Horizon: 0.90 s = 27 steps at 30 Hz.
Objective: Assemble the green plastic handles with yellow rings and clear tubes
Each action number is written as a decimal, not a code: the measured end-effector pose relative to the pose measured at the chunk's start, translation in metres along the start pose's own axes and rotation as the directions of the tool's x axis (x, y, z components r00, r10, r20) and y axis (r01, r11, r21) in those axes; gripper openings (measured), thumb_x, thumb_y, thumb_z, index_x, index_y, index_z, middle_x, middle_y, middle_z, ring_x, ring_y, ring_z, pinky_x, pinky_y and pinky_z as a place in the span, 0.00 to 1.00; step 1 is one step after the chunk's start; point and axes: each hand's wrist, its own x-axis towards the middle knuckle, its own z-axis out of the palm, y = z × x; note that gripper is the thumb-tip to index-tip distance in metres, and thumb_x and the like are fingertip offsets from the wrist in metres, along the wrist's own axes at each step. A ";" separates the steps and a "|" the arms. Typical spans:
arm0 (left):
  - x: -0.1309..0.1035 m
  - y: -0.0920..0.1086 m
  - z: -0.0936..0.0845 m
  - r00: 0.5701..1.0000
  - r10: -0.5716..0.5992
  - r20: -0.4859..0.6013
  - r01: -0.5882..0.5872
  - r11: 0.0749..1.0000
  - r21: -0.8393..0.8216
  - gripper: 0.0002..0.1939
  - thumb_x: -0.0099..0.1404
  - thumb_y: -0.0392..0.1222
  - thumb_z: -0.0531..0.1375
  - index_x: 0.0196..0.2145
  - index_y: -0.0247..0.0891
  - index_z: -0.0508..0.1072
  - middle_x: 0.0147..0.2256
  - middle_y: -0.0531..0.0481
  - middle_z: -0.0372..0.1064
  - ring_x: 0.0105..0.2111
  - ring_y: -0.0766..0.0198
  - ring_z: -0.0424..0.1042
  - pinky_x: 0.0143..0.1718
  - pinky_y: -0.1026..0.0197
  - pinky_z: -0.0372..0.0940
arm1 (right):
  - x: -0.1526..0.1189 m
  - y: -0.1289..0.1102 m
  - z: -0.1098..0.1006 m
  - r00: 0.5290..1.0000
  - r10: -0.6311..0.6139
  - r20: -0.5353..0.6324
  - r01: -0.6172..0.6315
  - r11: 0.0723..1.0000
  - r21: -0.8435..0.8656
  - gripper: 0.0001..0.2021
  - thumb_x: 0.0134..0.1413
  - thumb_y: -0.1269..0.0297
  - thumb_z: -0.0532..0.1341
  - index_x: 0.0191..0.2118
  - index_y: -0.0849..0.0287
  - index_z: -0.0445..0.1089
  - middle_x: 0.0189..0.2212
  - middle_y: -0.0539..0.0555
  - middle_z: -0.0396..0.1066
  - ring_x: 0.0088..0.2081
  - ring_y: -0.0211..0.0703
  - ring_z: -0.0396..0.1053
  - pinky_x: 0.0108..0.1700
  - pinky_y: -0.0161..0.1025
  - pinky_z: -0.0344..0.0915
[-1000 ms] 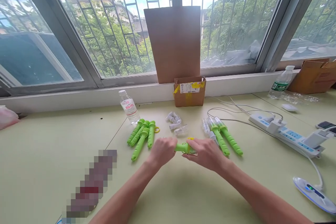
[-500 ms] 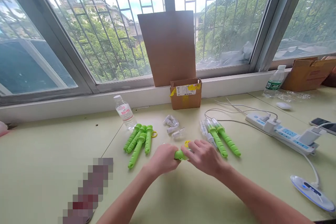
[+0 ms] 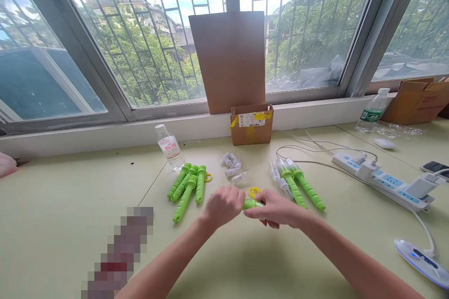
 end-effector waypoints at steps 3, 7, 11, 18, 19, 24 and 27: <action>0.001 0.001 -0.011 0.996 -0.059 0.069 0.064 0.996 -0.069 0.08 0.58 0.29 0.51 0.27 0.35 0.68 0.24 0.44 0.68 0.25 0.57 0.70 0.24 0.60 0.55 | 0.000 0.001 0.000 0.994 -0.078 -0.071 0.067 0.987 -0.145 0.15 0.52 0.51 0.60 0.28 0.58 0.62 0.20 0.45 0.63 0.20 0.34 0.60 0.21 0.31 0.50; 0.001 -0.007 -0.022 0.935 -0.106 0.337 0.209 0.935 -0.288 0.05 0.53 0.37 0.56 0.21 0.38 0.65 0.19 0.51 0.64 0.20 0.62 0.65 0.19 0.63 0.48 | 0.005 0.007 0.013 0.792 -0.530 -0.303 0.091 0.593 -0.800 0.02 0.52 0.70 0.59 0.30 0.59 0.65 0.25 0.50 0.67 0.25 0.37 0.63 0.26 0.35 0.49; -0.001 -0.012 -0.022 0.912 -0.134 0.387 0.266 0.913 -0.311 0.08 0.53 0.35 0.54 0.18 0.39 0.65 0.18 0.51 0.64 0.19 0.63 0.64 0.19 0.63 0.48 | 0.012 0.015 0.019 0.648 -0.749 -0.139 0.033 0.210 -0.977 0.06 0.56 0.76 0.54 0.32 0.61 0.65 0.25 0.53 0.68 0.24 0.39 0.63 0.26 0.38 0.47; -0.003 -0.007 -0.004 0.953 -0.201 0.227 0.240 0.958 -0.158 0.09 0.57 0.30 0.51 0.25 0.34 0.70 0.22 0.43 0.69 0.22 0.57 0.70 0.23 0.60 0.56 | 0.020 0.011 0.018 0.785 -0.555 -0.273 0.033 0.478 -0.878 0.07 0.56 0.64 0.58 0.29 0.60 0.65 0.23 0.52 0.69 0.23 0.38 0.64 0.25 0.37 0.42; -0.004 -0.006 0.001 0.958 -0.193 0.214 0.225 0.964 -0.139 0.10 0.57 0.28 0.50 0.26 0.33 0.70 0.23 0.42 0.69 0.23 0.57 0.71 0.23 0.60 0.57 | 0.020 0.011 0.019 0.816 -0.494 -0.299 0.019 0.541 -0.841 0.08 0.54 0.61 0.60 0.28 0.60 0.65 0.23 0.51 0.69 0.23 0.37 0.64 0.25 0.36 0.42; -0.010 0.005 0.019 0.970 -0.182 0.164 0.200 0.975 -0.099 0.13 0.58 0.26 0.48 0.28 0.32 0.70 0.26 0.41 0.71 0.27 0.57 0.72 0.25 0.62 0.58 | 0.021 0.018 0.019 0.904 -0.342 -0.257 0.030 0.650 -0.760 0.10 0.47 0.59 0.64 0.27 0.58 0.64 0.22 0.48 0.69 0.23 0.36 0.63 0.24 0.35 0.41; -0.007 0.009 0.013 0.955 -0.251 0.160 0.272 0.954 -0.125 0.12 0.59 0.27 0.48 0.30 0.34 0.71 0.27 0.42 0.72 0.28 0.57 0.72 0.26 0.62 0.58 | 0.021 0.021 0.011 0.862 -0.436 -0.257 0.014 0.527 -0.849 0.04 0.47 0.67 0.62 0.29 0.58 0.65 0.24 0.48 0.70 0.23 0.36 0.63 0.25 0.37 0.40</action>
